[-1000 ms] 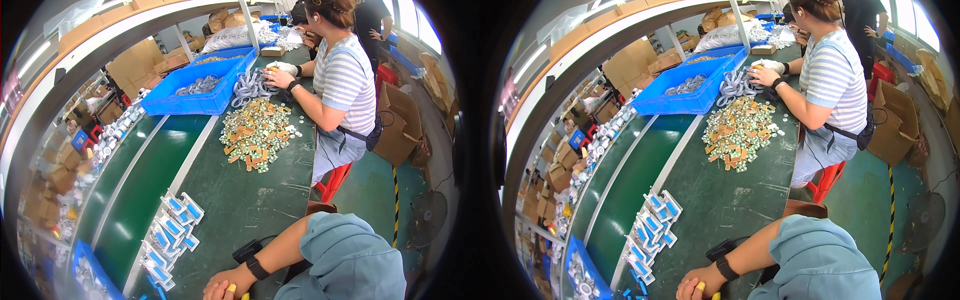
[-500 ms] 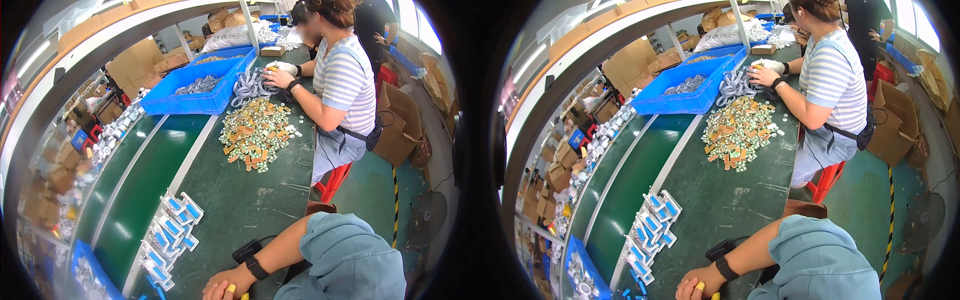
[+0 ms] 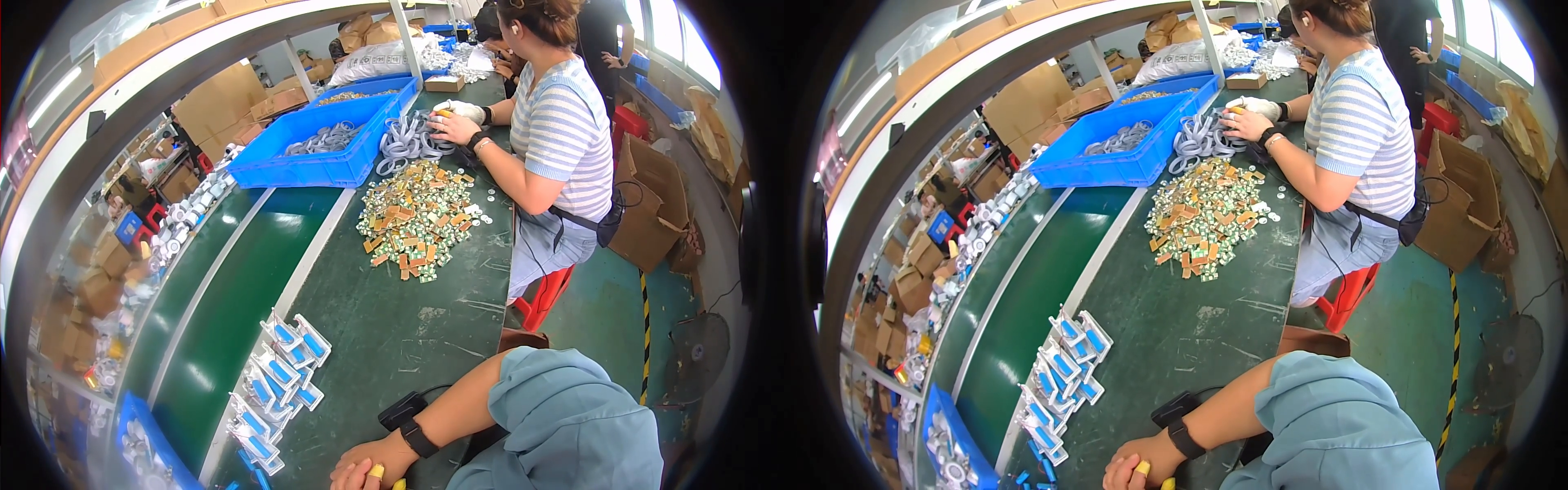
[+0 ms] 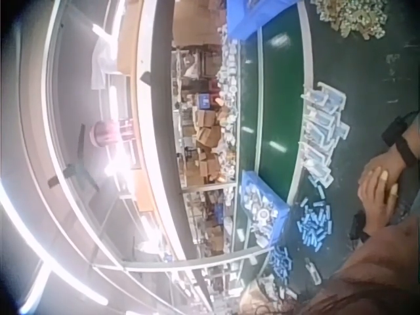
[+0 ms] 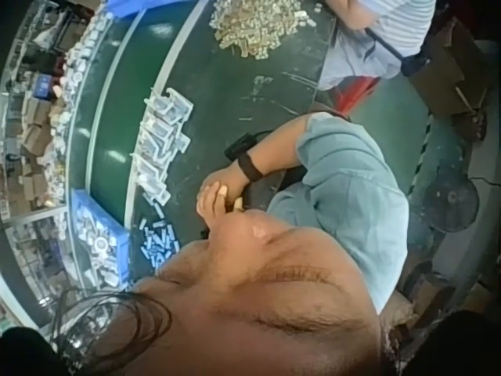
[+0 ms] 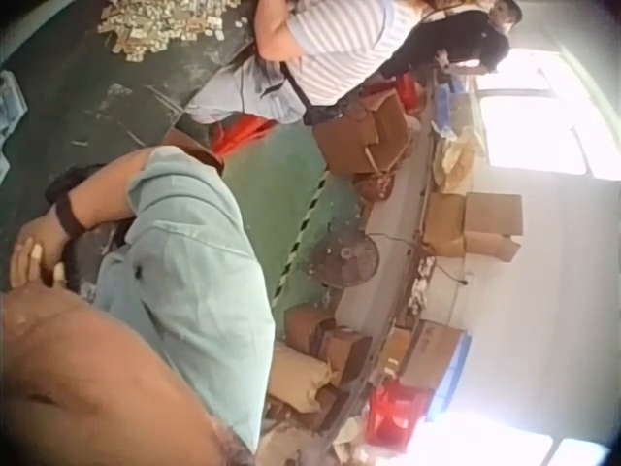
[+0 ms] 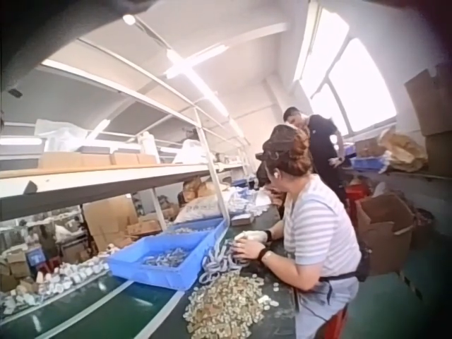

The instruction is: The person sorts battery packs and white plastic housings by hand, then picks up a blue tray of electronic components. They take a housing and a battery pack, connect the battery wires to the circuit board, and fit the components together.

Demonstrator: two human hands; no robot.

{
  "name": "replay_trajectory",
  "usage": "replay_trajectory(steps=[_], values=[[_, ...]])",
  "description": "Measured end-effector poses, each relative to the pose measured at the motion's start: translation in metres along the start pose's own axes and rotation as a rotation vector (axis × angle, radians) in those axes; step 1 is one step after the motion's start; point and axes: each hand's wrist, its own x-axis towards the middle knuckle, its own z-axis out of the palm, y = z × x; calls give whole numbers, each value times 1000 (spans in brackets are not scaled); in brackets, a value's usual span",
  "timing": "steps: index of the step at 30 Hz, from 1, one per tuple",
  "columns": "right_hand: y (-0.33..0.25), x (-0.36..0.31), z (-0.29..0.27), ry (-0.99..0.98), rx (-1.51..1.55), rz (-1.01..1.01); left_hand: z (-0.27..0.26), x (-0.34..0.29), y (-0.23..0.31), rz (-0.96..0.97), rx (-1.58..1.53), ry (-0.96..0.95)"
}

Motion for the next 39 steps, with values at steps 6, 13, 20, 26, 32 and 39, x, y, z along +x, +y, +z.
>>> replay_trajectory(steps=[6,13,20,26,32,39], values=[[2,0,3,-42,-57,42,-8,1,5,-8,38,-40],[-2,0,-1,3,-4,-20,-3,1,1,5,14,-47],[-6,5,-2,-8,21,3,-10,2,4,-19,14,-68],[-3,0,3,-19,30,-29,-4,27,19,75,-137,170],[-29,13,-6,-5,205,292,-16,18,12,62,127,-49],[-18,4,-18,-229,-59,304,-13,12,3,-85,-130,-121]])
